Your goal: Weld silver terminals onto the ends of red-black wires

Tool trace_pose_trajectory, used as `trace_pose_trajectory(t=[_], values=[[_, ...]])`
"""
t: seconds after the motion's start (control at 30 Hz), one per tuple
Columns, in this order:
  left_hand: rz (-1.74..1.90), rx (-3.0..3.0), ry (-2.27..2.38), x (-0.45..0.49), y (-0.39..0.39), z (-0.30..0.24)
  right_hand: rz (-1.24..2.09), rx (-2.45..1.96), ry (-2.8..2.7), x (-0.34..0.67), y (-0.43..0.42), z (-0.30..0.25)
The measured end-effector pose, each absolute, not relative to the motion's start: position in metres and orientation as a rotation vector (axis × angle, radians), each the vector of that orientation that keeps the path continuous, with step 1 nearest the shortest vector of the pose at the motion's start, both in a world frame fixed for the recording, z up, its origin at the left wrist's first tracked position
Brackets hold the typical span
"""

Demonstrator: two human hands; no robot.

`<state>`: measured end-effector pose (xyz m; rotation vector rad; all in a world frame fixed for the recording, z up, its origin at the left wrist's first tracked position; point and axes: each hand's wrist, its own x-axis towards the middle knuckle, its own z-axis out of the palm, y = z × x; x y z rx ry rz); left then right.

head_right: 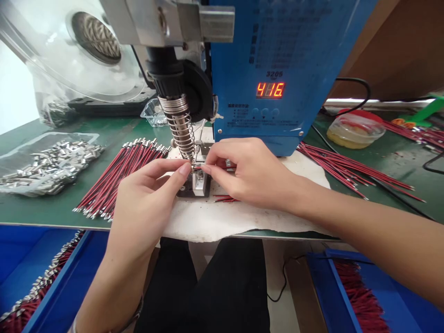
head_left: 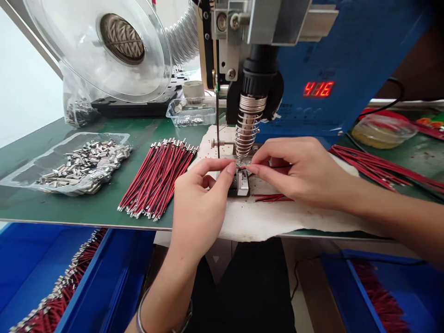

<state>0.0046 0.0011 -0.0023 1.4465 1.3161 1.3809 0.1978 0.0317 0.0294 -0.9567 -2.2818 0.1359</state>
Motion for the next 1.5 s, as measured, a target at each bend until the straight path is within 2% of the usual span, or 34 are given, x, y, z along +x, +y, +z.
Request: trace_pose_trajectory(t=[1.5], values=[[1.390, 1.464, 1.337, 0.0038, 0.0006, -0.0032, 0.136, -0.963, -2.272, 0.1964, 0.0315, 0.0272]])
